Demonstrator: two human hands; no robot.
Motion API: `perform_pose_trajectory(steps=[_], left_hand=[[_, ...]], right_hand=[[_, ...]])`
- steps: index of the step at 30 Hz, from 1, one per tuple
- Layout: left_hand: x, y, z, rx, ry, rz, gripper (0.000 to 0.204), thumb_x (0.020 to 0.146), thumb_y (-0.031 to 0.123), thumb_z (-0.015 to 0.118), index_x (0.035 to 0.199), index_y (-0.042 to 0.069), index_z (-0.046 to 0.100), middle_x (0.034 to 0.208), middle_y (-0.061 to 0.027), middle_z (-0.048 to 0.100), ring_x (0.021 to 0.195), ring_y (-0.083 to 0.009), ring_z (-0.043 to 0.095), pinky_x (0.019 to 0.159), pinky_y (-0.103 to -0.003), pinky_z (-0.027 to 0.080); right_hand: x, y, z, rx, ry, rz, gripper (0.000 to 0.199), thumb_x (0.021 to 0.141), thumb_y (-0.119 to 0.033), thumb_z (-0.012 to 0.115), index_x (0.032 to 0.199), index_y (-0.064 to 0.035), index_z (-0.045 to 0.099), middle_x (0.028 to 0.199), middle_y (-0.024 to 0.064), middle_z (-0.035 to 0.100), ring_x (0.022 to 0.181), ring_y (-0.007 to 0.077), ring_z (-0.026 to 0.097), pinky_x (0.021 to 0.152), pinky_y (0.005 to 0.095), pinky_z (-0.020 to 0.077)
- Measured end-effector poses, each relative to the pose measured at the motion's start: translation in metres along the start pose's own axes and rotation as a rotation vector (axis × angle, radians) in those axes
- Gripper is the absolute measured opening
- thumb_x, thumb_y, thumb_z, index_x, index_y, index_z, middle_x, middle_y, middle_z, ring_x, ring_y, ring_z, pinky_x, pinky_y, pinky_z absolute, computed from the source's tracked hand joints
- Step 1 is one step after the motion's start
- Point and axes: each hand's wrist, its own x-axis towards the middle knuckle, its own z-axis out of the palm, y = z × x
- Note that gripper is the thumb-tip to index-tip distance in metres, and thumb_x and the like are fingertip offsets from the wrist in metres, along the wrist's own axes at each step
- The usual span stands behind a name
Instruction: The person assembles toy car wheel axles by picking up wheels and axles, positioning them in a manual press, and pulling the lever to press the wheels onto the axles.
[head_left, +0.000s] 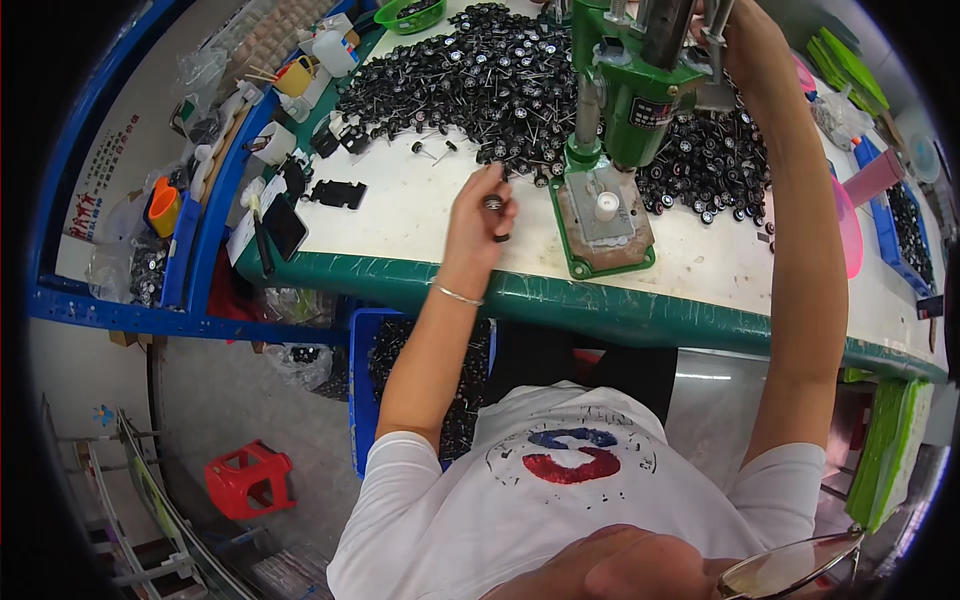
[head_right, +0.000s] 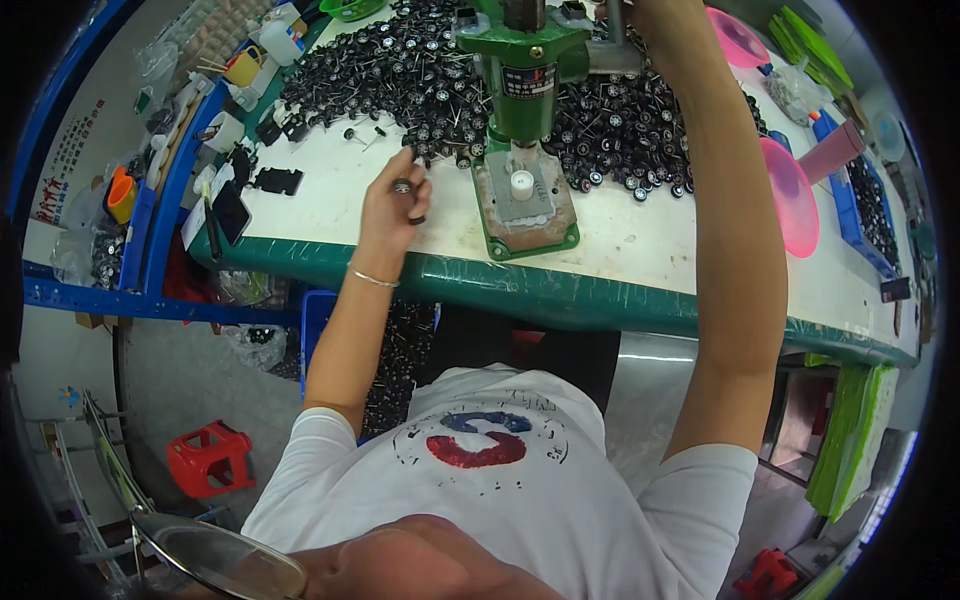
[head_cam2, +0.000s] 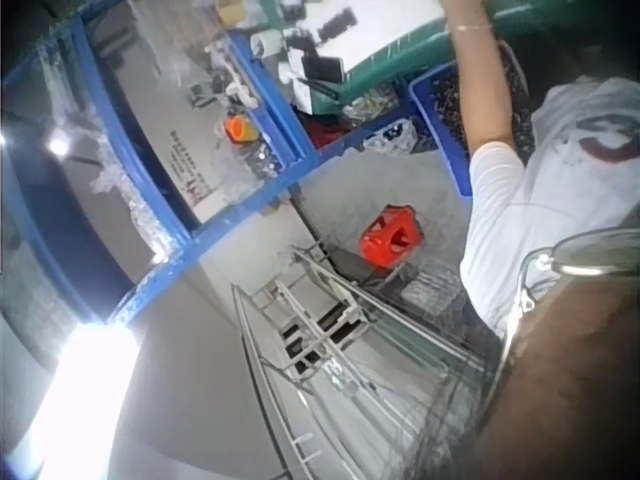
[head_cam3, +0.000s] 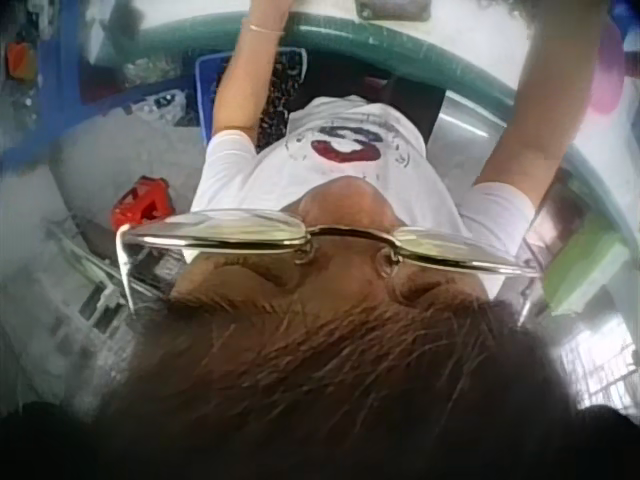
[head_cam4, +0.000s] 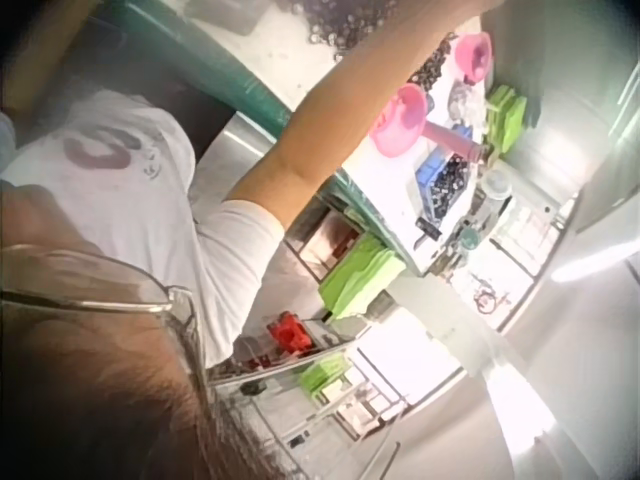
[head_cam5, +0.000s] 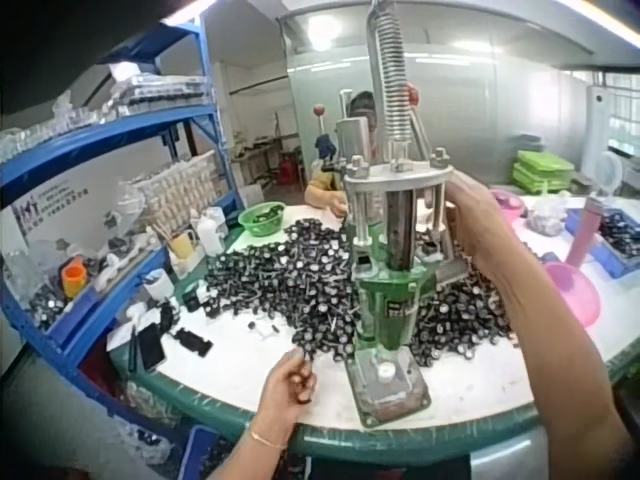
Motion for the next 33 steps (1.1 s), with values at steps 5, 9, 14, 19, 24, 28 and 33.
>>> perform_pose_trajectory(steps=[5, 9, 14, 19, 24, 28, 33], left_hand=[[0.012, 0.011, 0.001, 0.374, 0.01, -0.08, 0.021, 0.086, 0.012, 0.06, 0.105, 0.007, 0.054, 0.084, -0.007, 0.063, 0.063, -0.0147, 0.062, 0.039, -0.019, 0.028], [0.016, 0.024, -0.004, 0.462, -0.043, -0.072, 0.022, 0.089, 0.02, 0.063, 0.105, 0.008, 0.054, 0.082, -0.0038, 0.062, 0.057, -0.0094, 0.056, 0.039, -0.018, 0.027], [-0.007, 0.052, -0.011, 0.861, -0.097, -0.141, 0.02, 0.09, 0.028, 0.064, 0.092, 0.009, 0.06, 0.071, 0.0014, 0.06, 0.05, -0.0055, 0.051, 0.039, -0.018, 0.025], [-0.074, 0.113, -0.057, 1.452, -0.21, -0.49, 0.03, 0.086, 0.036, 0.067, 0.101, 0.01, 0.067, 0.083, -0.0009, 0.068, 0.062, -0.0086, 0.061, 0.046, -0.02, 0.037], [-0.133, 0.142, -0.134, 2.27, 0.186, -0.197, 0.04, 0.082, 0.034, 0.07, 0.109, 0.005, 0.068, 0.092, -0.0039, 0.071, 0.077, -0.0149, 0.066, 0.07, -0.028, 0.052], [-0.118, 0.13, -0.116, 1.637, 0.144, -0.073, 0.03, 0.084, 0.024, 0.071, 0.103, 0.0, 0.069, 0.086, -0.0067, 0.071, 0.078, -0.0104, 0.063, 0.074, -0.026, 0.05], [-0.046, 0.067, -0.035, 1.495, -0.046, 0.25, 0.029, 0.083, 0.016, 0.071, 0.108, 0.003, 0.069, 0.093, -0.005, 0.069, 0.08, -0.0095, 0.06, 0.068, -0.023, 0.047]], right_hand=[[-0.046, 0.045, -0.091, -0.452, 0.046, 0.254, 0.026, 0.092, -0.03, 0.06, 0.107, -0.0098, 0.066, 0.089, 0.0022, 0.064, 0.076, 0.0066, 0.058, 0.066, 0.0231, 0.0452], [-0.104, 0.105, -0.122, -0.732, -0.225, 0.134, 0.026, 0.088, -0.025, 0.065, 0.106, -0.0067, 0.065, 0.087, 0.0035, 0.063, 0.077, 0.011, 0.059, 0.067, 0.0285, 0.0478], [-0.157, 0.131, -0.125, -1.155, -0.269, -0.053, 0.025, 0.085, -0.016, 0.065, 0.109, -0.0096, 0.06, 0.102, 0.0081, 0.057, 0.093, 0.0261, 0.059, 0.078, 0.0388, 0.049], [-0.164, 0.131, -0.127, -1.016, -0.244, 0.021, 0.022, 0.086, -0.011, 0.062, 0.108, -0.0099, 0.06, 0.101, 0.0075, 0.057, 0.095, 0.0269, 0.058, 0.079, 0.0384, 0.0481], [-0.165, 0.128, -0.127, -0.923, -0.188, 0.066, 0.021, 0.086, -0.012, 0.062, 0.107, -0.0082, 0.06, 0.102, 0.0087, 0.056, 0.099, 0.0277, 0.055, 0.084, 0.0379, 0.0464], [-0.166, 0.14, -0.126, -1.101, -0.17, -0.155, 0.023, 0.085, -0.013, 0.064, 0.107, -0.0071, 0.06, 0.104, 0.0096, 0.056, 0.102, 0.0288, 0.054, 0.084, 0.0391, 0.0462], [-0.167, 0.144, -0.111, -1.035, -0.19, -0.101, 0.023, 0.082, -0.011, 0.066, 0.104, -0.0062, 0.061, 0.102, 0.0092, 0.057, 0.099, 0.0286, 0.055, 0.084, 0.0384, 0.0463]])
